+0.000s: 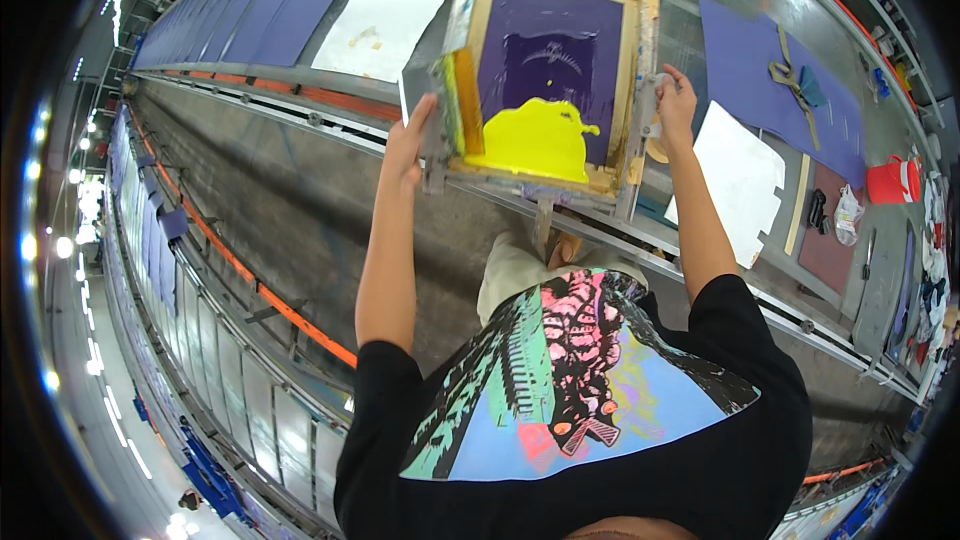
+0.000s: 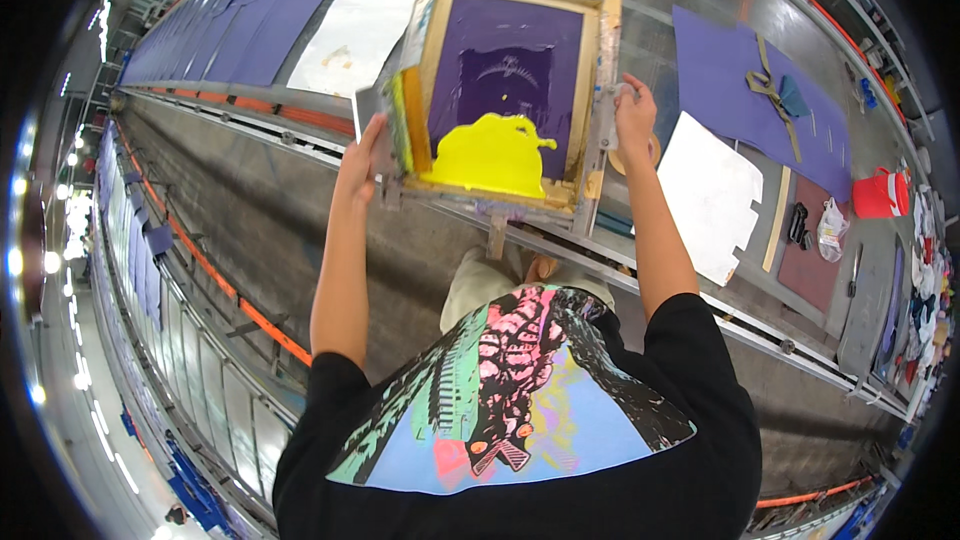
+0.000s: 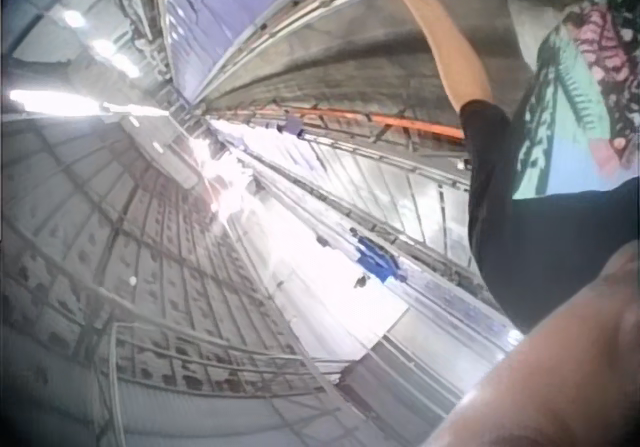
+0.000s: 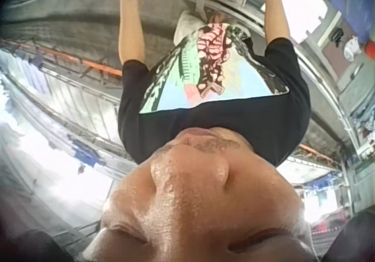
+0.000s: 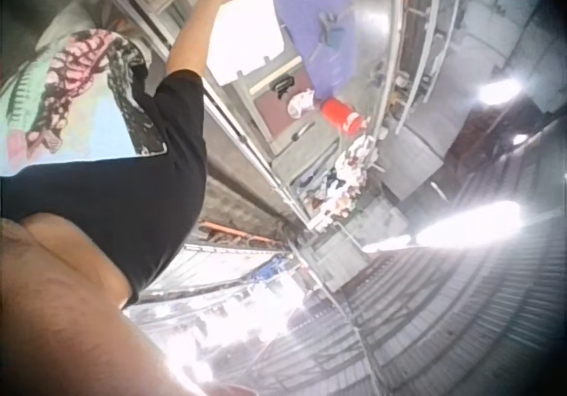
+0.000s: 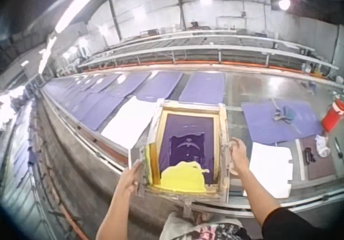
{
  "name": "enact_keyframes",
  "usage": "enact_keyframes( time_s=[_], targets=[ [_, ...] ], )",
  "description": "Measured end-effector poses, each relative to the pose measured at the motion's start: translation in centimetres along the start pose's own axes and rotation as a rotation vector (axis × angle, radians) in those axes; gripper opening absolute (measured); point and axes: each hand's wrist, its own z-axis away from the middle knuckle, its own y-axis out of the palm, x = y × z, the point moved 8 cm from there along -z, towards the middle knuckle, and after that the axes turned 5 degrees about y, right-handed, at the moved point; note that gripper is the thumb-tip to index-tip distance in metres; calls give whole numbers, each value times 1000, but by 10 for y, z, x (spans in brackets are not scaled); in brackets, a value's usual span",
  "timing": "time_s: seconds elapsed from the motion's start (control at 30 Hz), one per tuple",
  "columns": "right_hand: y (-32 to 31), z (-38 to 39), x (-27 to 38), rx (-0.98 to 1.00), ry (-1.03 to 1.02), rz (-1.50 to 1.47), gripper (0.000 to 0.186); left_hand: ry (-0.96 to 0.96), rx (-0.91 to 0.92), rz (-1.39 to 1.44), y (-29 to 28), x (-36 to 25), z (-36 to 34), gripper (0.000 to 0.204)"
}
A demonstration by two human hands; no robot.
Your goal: The person pours yellow ink onto a screen-printing frame, then uses a squeegee to pull the ink across the mesh and print a design onto purple fabric laid on a conveyor. The process is repeated across multiple fabric pieces.
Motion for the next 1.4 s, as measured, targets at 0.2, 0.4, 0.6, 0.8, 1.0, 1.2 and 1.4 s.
enact_keyframes(
  time_s=[0.2, 0.4, 0.6, 0.8, 1.0, 1.2, 1.4],
  targets=[
    [44, -16, -29, -229, -144, 285, 26, -239, 124, 41, -17, 60, -121, 49],
    [67, -8, -30, -292, -111, 460, 23, -386, 130, -3, -43, 86, -149, 58],
    [77, 8, -60, -318, -76, 395, 18, -327, 113, -192, -56, 83, -140, 53],
    [74, 3, -92, -327, -42, 475, 19, -141, -20, -196, -27, 69, -126, 49],
    [60, 0, -119, -287, 68, 557, 21, 293, 484, -985, 79, 84, -171, 31],
    [60, -1, -117, -266, 64, 544, 21, 771, 800, -1418, 219, 97, -223, 31],
    [44, 1, -123, -277, 82, 521, 22, 1005, 700, -1463, 222, 127, -161, 34]
  ],
)
